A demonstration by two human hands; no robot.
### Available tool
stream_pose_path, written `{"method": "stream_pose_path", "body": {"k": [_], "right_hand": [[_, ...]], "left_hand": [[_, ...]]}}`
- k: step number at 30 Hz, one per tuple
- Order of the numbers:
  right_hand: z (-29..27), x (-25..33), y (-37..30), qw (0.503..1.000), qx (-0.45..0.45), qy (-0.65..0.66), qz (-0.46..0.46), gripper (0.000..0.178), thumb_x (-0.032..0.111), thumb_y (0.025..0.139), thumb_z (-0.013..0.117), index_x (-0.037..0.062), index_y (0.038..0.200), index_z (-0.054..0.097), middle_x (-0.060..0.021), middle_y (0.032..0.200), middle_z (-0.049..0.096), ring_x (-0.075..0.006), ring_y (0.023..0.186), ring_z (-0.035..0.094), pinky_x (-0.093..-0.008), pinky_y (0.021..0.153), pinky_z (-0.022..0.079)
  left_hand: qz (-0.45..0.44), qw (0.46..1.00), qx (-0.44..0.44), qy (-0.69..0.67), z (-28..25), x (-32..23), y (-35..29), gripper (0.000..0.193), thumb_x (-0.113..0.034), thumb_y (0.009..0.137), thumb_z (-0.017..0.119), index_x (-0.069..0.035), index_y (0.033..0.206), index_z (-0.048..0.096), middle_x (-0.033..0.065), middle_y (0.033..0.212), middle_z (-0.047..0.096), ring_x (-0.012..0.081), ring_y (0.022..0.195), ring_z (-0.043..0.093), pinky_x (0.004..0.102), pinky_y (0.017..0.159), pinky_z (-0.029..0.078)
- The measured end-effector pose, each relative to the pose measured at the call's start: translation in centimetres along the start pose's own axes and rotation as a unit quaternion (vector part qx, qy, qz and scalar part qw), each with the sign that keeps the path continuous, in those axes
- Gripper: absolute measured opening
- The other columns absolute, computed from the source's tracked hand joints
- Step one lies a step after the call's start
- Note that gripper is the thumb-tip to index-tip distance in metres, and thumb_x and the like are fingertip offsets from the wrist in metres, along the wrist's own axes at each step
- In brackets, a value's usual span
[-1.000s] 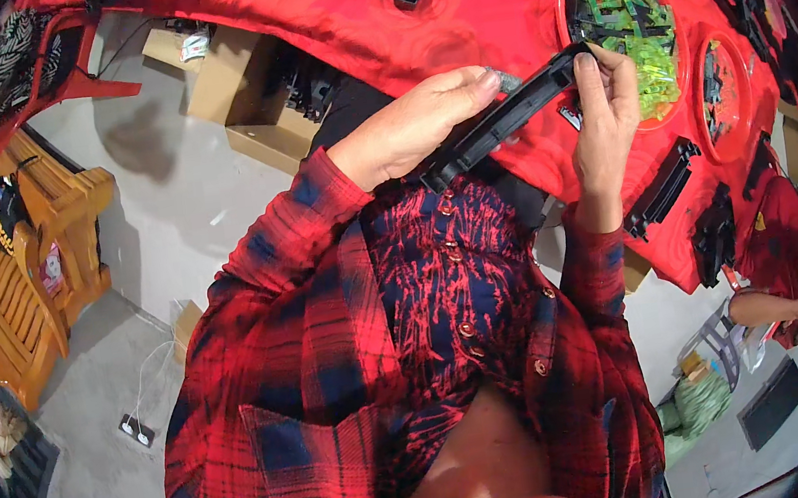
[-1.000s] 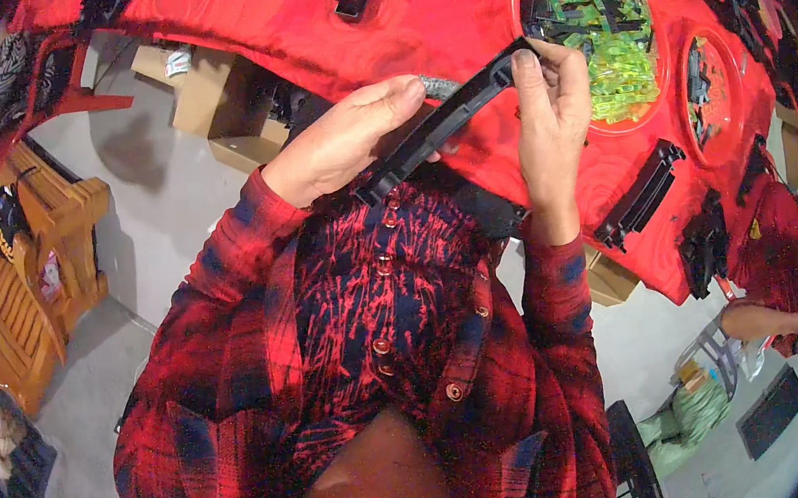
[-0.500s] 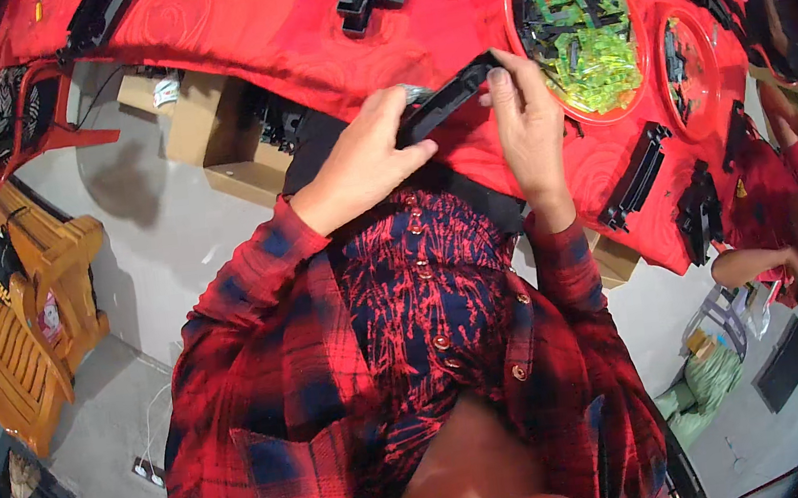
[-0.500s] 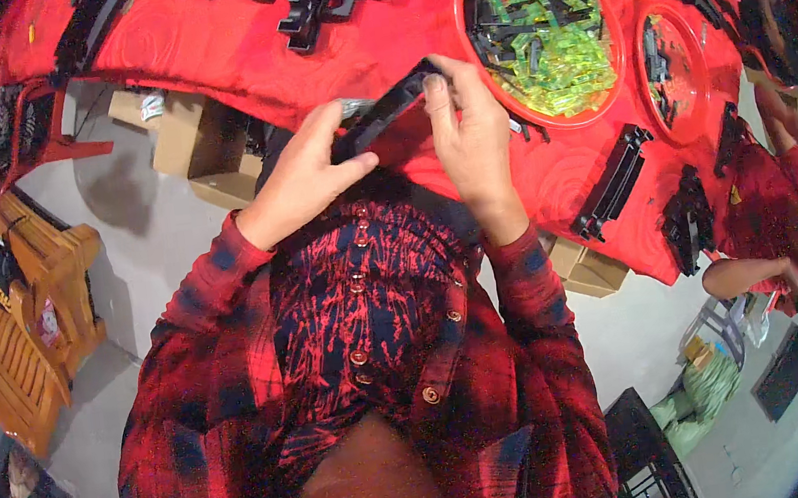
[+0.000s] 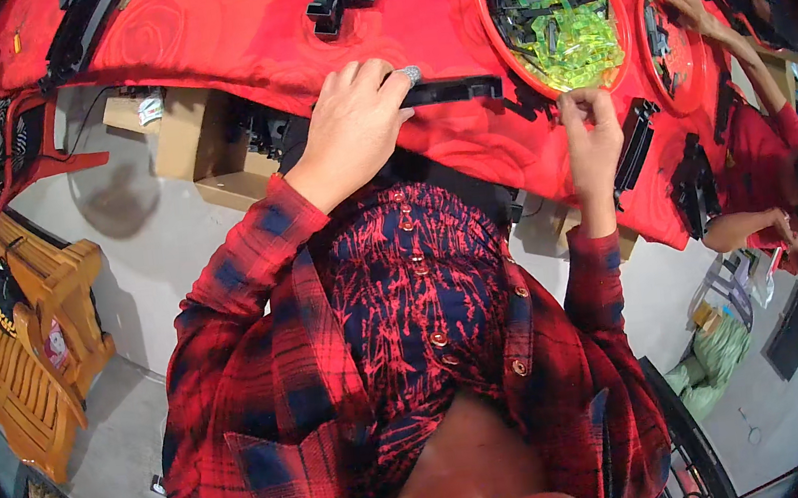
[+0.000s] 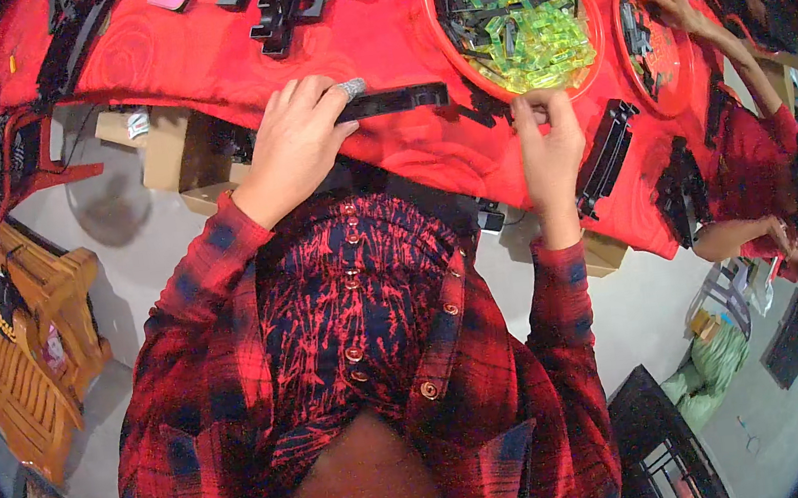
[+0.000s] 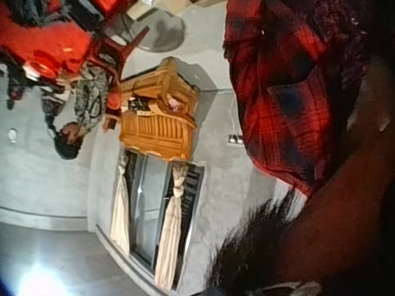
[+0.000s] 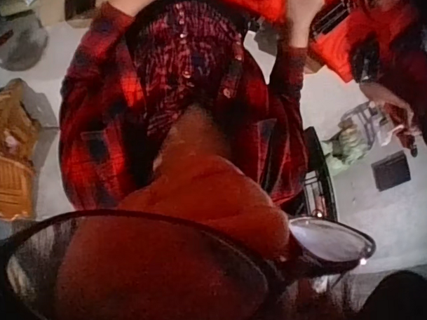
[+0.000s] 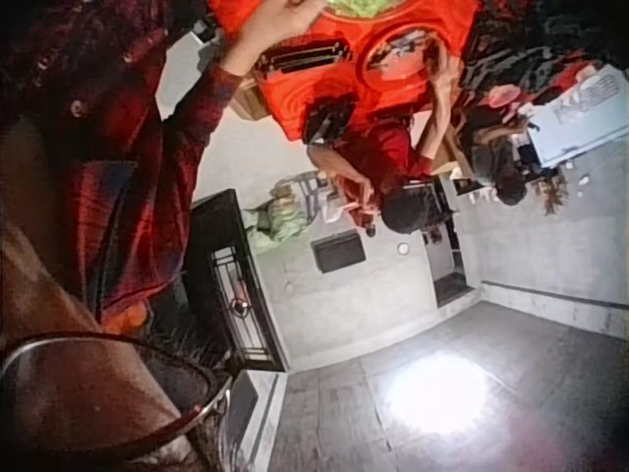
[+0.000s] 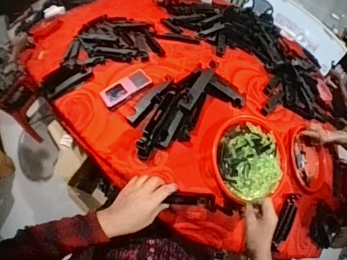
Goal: The person assembles small black plastic mechanical components and gears by hand on a table.
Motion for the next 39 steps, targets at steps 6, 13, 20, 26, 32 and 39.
{"method": "stream_pose_path", "body": {"k": [6,13,20,26,32,39], "right_hand": [[0.2,-0.2,-1.0,0.994,-0.029,-0.096,-0.032,0.01,0.006,0.091,0.067,-0.0008,0.098,0.064,-0.0073,0.088,0.066,-0.0121,0.079,0.06,-0.0282,0.073,0.05],[-0.4,-0.2,2.6,0.993,-0.082,-0.082,-0.009,0.014,0.008,0.093,0.064,-0.0013,0.103,0.064,-0.0098,0.089,0.066,-0.0143,0.079,0.062,-0.0289,0.071,0.05],[1.9,-0.4,6.8,0.947,-0.105,-0.293,-0.084,0.02,0.022,0.088,0.069,0.0022,0.087,0.064,-0.0169,0.087,0.066,-0.0364,0.082,0.063,-0.048,0.074,0.047],[0.3,-2.2,7.8,0.964,-0.07,-0.256,0.021,0.028,0.027,0.088,0.068,-0.0008,0.093,0.07,-0.0184,0.09,0.07,-0.0335,0.083,0.068,-0.0429,0.077,0.052],[2.8,1.3,4.6,0.985,-0.002,0.152,0.076,0.022,0.016,0.096,0.062,-0.0024,0.108,0.066,-0.0038,0.083,0.067,-0.006,0.066,0.054,-0.0209,0.059,0.043],[8.1,3.1,-0.5,0.977,0.09,0.186,0.046,0.011,0.008,0.097,0.062,0.0011,0.105,0.062,-0.0032,0.085,0.065,-0.0053,0.059,0.053,-0.0212,0.054,0.045]], "left_hand": [[0.044,0.997,0.029,0.05,1.5,-0.3,1.2,0.044,-0.018,0.075,0.075,-0.007,0.116,0.062,0.0067,0.098,0.058,0.0264,0.096,0.056,0.0398,0.086,0.04],[0.096,0.993,0.023,0.068,1.1,-0.6,2.5,0.064,-0.021,0.074,0.077,-0.003,0.13,0.053,0.008,0.097,0.059,0.0266,0.096,0.056,0.0394,0.085,0.04],[0.098,0.992,0.063,0.047,1.3,0.1,1.8,0.072,-0.023,0.076,0.078,-0.002,0.137,0.047,0.0106,0.108,0.059,0.0272,0.102,0.056,0.041,0.092,0.04],[0.082,0.996,0.042,0.004,1.0,0.9,0.4,0.069,-0.024,0.078,0.077,-0.003,0.137,0.048,0.0091,0.115,0.059,0.027,0.109,0.056,0.0424,0.097,0.038],[0.038,0.998,-0.021,-0.034,0.7,2.1,-0.1,0.035,-0.029,0.088,0.066,-0.008,0.116,0.062,0.0074,0.101,0.06,0.0271,0.102,0.057,0.0416,0.088,0.04],[-0.025,0.999,-0.01,-0.024,0.9,2.2,1.2,0.025,-0.029,0.087,0.065,-0.008,0.099,0.062,0.0077,0.094,0.06,0.0284,0.094,0.057,0.0425,0.08,0.04]]}}
Point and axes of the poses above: each hand's wrist, its own y-axis towards the middle knuckle, its own z-axis out of the palm, x = y × z, the point moved 9 cm from there along y, towards the middle knuckle
